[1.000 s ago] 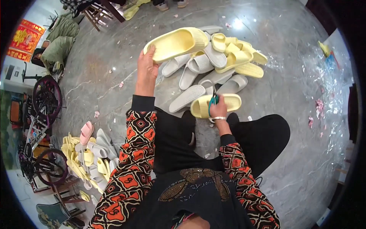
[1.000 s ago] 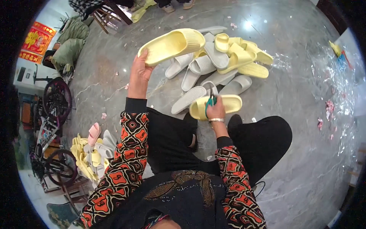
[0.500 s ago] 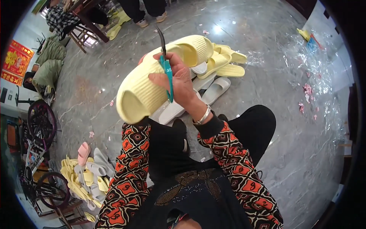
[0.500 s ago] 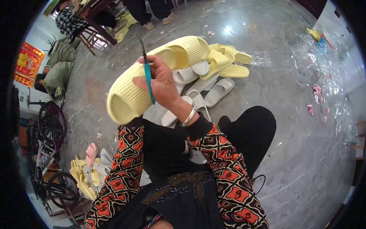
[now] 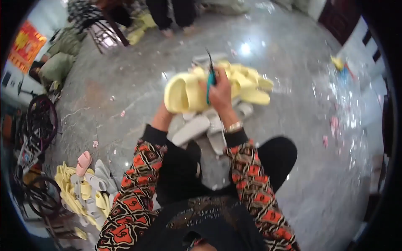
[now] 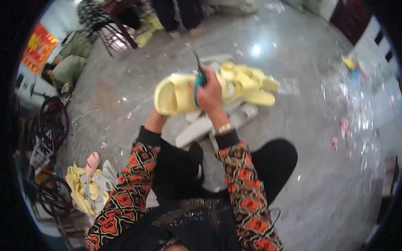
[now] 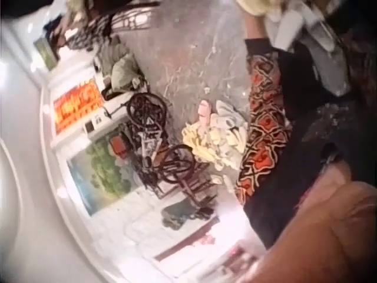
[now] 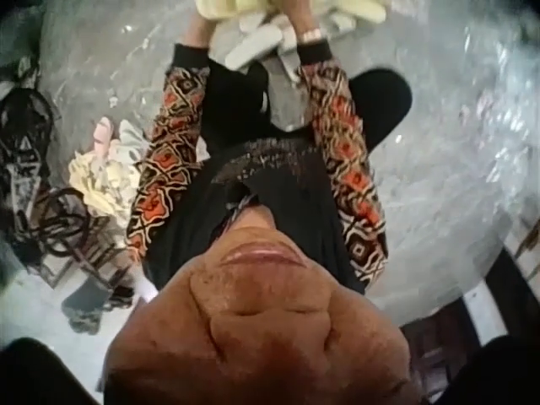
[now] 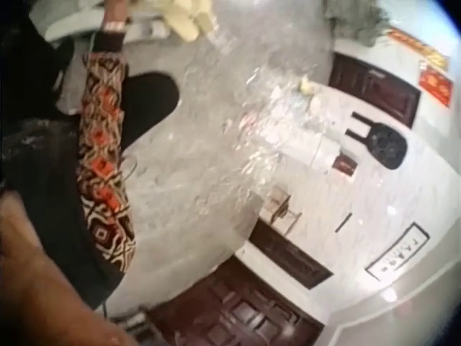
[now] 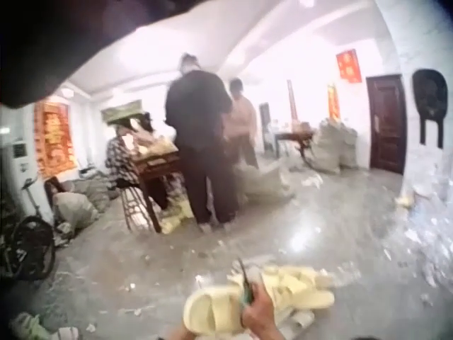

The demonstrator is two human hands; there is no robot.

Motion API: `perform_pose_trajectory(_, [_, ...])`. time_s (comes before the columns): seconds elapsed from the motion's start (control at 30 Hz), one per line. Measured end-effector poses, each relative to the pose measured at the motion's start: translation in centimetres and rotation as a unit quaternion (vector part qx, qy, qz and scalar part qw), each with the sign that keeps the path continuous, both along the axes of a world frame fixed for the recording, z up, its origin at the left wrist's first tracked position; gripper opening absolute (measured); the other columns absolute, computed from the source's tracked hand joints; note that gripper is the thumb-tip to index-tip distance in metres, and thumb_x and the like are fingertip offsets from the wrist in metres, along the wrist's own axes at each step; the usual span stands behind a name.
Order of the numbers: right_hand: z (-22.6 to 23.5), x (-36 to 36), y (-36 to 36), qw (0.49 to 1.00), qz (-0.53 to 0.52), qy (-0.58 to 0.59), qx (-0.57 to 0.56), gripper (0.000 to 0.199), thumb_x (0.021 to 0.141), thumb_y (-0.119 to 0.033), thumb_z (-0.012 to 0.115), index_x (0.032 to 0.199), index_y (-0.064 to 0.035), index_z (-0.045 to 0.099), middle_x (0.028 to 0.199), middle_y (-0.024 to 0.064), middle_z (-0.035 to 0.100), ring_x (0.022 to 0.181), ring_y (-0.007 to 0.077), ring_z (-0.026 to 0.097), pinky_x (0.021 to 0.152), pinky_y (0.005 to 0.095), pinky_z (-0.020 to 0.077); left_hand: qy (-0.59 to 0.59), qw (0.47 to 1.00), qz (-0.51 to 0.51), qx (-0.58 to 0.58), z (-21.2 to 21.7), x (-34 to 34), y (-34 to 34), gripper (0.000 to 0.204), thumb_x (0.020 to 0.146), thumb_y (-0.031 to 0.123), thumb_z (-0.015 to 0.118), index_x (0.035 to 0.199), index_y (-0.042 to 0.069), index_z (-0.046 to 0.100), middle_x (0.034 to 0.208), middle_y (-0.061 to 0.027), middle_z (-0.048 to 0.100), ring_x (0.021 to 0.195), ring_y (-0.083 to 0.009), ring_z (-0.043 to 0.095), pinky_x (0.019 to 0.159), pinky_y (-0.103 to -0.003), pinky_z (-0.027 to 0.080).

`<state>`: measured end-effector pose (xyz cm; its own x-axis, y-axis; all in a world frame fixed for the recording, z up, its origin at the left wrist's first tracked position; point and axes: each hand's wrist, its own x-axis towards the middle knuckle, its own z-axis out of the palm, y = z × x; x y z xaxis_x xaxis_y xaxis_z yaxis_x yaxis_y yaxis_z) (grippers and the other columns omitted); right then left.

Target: The person picks up slippers from the floor, trims excess material from them using scissors, and sets them down.

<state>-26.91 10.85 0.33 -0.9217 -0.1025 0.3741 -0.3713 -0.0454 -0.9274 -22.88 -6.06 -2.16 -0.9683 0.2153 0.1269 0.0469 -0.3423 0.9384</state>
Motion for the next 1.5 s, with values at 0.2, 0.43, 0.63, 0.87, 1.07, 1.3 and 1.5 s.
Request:
perform_pose_trajectory(0.2, [-1.1,2.8,0.4,0.981,-0.181,-0.027,0.070,0.051,0.074,-0.015,0.068,0.113,0.0024,0.041,0.096,0.0098,0.050,0.082,0.0176,0.048,0.076,0.0297,0.0411,-0.023,0.943,0.263,-0.204,-3.4,-1.2,1.0,0.024,0.086,0.014,0.046,0.107,0.005,0.056,0.103,-0.0044,0.059,0.094,-0.0131,0.056,0.080,-0.028,0.045])
perform_pose_trajectory(0.43, [3.6,9.8,-2.5,0.957,-0.162,0.153,0.184,0.064,0.066,-0.022,0.072,0.113,0.0048,0.039,0.103,0.0172,0.048,0.094,0.0308,0.048,0.086,0.0397,0.0358,0.112,0.950,0.290,-0.028,-3.6,-0.5,2.3,0.030,0.087,0.021,0.046,0.113,0.005,0.049,0.104,-0.0074,0.056,0.088,-0.0158,0.057,0.076,-0.028,0.047])
perform_pose_trajectory(0.63, [2.2,8.6,-3.0,0.932,-0.203,0.149,0.261,0.059,0.063,-0.018,0.069,0.110,0.0043,0.041,0.101,0.0190,0.049,0.095,0.0350,0.049,0.085,0.0410,0.0368,-0.038,0.975,0.213,0.054,-1.9,0.8,4.1,0.045,0.085,0.031,0.051,0.122,0.009,0.039,0.111,-0.0104,0.051,0.092,-0.0218,0.055,0.079,-0.034,0.047])
perform_pose_trajectory(0.87, [1.1,7.9,-1.6,0.954,-0.186,0.166,0.167,0.049,0.066,-0.014,0.065,0.108,0.0019,0.044,0.094,0.0179,0.052,0.087,0.0310,0.053,0.077,0.0358,0.0423,-0.315,0.929,0.100,0.167,-0.7,0.9,2.7,0.047,0.081,0.044,0.049,0.116,0.013,0.045,0.111,-0.0087,0.049,0.093,-0.0255,0.054,0.075,-0.051,0.045])
perform_pose_trajectory(1.07, [-1.6,8.5,-1.0,0.963,-0.141,0.144,0.181,0.042,0.066,-0.006,0.063,0.103,0.0011,0.046,0.093,0.0196,0.052,0.087,0.0351,0.053,0.075,0.0393,0.0434,-0.376,0.894,0.197,0.144,-2.0,0.4,3.7,0.037,0.078,0.041,0.048,0.104,0.015,0.052,0.104,-0.0054,0.052,0.089,-0.0249,0.054,0.067,-0.053,0.044])
perform_pose_trajectory(1.3, [-3.9,7.9,-1.4,0.910,-0.161,0.303,0.232,0.042,0.067,-0.001,0.060,0.107,0.0005,0.045,0.093,0.0173,0.054,0.084,0.0317,0.055,0.075,0.0364,0.0445,-0.311,0.908,0.121,0.253,-5.9,-1.4,3.2,0.033,0.076,0.037,0.049,0.101,0.015,0.053,0.089,-0.0040,0.056,0.083,-0.0205,0.054,0.064,-0.049,0.045])
perform_pose_trajectory(1.5, [-4.4,7.3,-0.7,0.917,-0.168,0.302,0.199,0.042,0.068,-0.002,0.063,0.106,0.0001,0.045,0.096,0.0182,0.054,0.087,0.0322,0.055,0.076,0.0369,0.0446,-0.300,0.909,0.153,0.245,-3.8,-1.1,3.1,0.030,0.076,0.035,0.047,0.098,0.015,0.055,0.090,-0.0051,0.056,0.083,-0.0191,0.056,0.063,-0.048,0.045])
